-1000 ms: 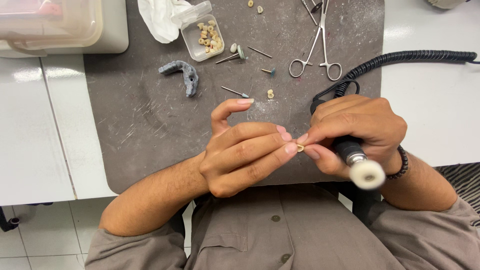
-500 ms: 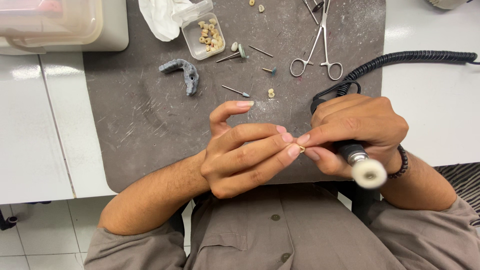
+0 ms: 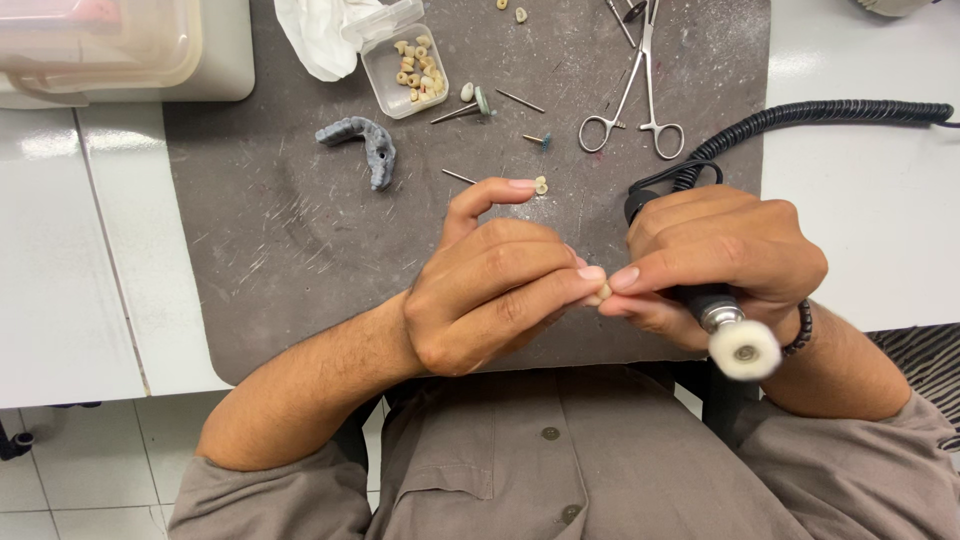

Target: The person holds a small dental crown in one hand and uses a rotary handpiece with different attachments to grind and polish its surface. They swap burrs and polishing points on the handpiece, reposition the crown repeatedly, and work over a bench mat scattered with crowns, forceps, and a partial denture framework.

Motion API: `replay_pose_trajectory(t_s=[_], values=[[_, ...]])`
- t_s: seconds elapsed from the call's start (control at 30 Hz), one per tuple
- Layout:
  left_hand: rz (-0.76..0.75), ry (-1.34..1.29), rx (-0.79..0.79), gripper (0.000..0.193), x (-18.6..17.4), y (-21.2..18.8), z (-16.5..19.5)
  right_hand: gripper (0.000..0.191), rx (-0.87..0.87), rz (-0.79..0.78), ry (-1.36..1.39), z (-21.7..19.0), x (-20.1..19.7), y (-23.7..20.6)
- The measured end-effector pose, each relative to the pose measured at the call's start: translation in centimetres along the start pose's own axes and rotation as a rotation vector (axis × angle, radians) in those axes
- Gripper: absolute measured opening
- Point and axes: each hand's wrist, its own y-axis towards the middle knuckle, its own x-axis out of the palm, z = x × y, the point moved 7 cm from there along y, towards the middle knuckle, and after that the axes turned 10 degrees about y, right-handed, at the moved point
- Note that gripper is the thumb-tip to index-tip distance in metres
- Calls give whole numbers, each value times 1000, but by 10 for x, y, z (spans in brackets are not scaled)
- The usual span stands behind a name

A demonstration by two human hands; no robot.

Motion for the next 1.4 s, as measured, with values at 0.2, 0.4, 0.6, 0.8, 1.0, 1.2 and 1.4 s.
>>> replay_pose_trajectory(t_s=[0.2,0.4,0.6,0.8,1.0,1.2,1.4], values=[[-29,-7,25,28,-2,2,1,21,-92,-29,-46,-6,4,3],[7,3,32,29,-1,1,2,21,-156,-102,-67,-9,6,6],[-28,-13,29,29,0,2,2,21,-165,-91,-109,-8,6,4],[-124,63,-12,28,12,-2,-16,29,-49,2,-230,2,-4,-5],[-543,453,-142,28,59,-21,-56,46,217,105,-639,21,-19,-7],[-279,-66,-400,50,50,-18,-56,78,223,85,-523,34,-8,-8],[-108,-455,-511,50,49,-17,-50,90,109,25,-437,45,4,-13]])
